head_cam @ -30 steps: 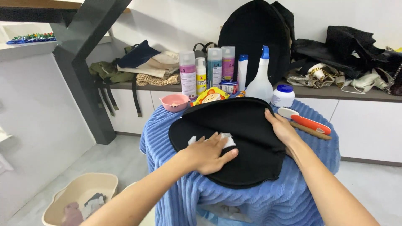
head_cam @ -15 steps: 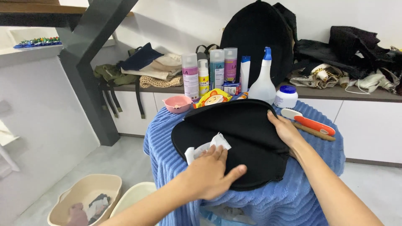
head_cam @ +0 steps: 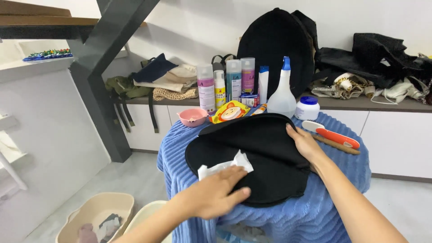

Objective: Cleaning and finishing a black leather bag using a cloth and a lint roller on a workspace.

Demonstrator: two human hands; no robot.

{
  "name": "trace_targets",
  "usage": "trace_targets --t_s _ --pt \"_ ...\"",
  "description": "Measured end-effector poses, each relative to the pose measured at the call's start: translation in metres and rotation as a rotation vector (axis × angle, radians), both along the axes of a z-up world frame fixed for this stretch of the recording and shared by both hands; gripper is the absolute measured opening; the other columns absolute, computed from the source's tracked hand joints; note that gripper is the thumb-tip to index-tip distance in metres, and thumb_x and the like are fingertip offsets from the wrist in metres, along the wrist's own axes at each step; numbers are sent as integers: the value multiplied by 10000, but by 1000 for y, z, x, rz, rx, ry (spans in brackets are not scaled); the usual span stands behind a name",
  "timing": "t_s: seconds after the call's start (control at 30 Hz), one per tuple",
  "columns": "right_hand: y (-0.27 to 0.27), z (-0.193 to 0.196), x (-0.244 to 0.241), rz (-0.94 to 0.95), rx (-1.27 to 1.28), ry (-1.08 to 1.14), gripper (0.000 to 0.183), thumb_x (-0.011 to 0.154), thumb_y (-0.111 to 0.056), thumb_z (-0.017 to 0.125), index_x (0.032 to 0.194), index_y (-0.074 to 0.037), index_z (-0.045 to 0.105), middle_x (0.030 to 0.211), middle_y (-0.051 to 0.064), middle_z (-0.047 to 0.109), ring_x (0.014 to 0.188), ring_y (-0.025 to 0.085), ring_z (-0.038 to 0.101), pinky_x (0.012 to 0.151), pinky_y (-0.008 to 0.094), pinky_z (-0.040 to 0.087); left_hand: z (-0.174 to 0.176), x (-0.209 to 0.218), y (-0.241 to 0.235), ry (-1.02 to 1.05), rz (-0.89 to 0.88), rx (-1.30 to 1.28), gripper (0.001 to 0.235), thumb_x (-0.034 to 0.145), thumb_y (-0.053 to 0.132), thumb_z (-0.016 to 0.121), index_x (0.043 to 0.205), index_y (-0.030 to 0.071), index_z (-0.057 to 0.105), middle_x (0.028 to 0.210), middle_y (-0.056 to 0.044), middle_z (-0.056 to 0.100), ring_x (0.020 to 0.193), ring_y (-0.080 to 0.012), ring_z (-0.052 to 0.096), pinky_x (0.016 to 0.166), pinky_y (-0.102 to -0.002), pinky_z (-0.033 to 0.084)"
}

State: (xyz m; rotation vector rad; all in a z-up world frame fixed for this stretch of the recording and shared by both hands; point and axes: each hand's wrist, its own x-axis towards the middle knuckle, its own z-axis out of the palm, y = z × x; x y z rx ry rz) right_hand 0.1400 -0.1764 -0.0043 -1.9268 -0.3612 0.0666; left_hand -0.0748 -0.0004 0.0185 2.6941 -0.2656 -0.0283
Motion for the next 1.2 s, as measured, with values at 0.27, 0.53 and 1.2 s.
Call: trace_targets --t_s 0.27,0.53,1.2 --pt "-1 -4 2 13 63 -29 472 999 -515 594 1322 -195 721 1332 152 685 1331 315 564 1095 454 446 -32 63 81 -4 431 81 774 1029 624 191 1526 60 379 1590 -212 374 1495 -347 356 1237 -462 290" --pt "-1 -6 4 21 61 -30 515 991 -542 597 1329 -170 712 1339 178 679 1338 339 558 1084 481 458 -17 -20 28 -118 -100 -19 602 1094 379 259 1440 -76 447 1466 -392 434 1410 -539 353 1183 -590 244" --pt "3 -11 17 29 111 26 486 993 -499 557 1327 -178 705 1299 105 704 1229 272 624 1026 382 473 -30 1 97 -169 164 64 656 1050 501 250 1448 49 510 1515 -191 499 1406 -355 471 1197 -475 304"
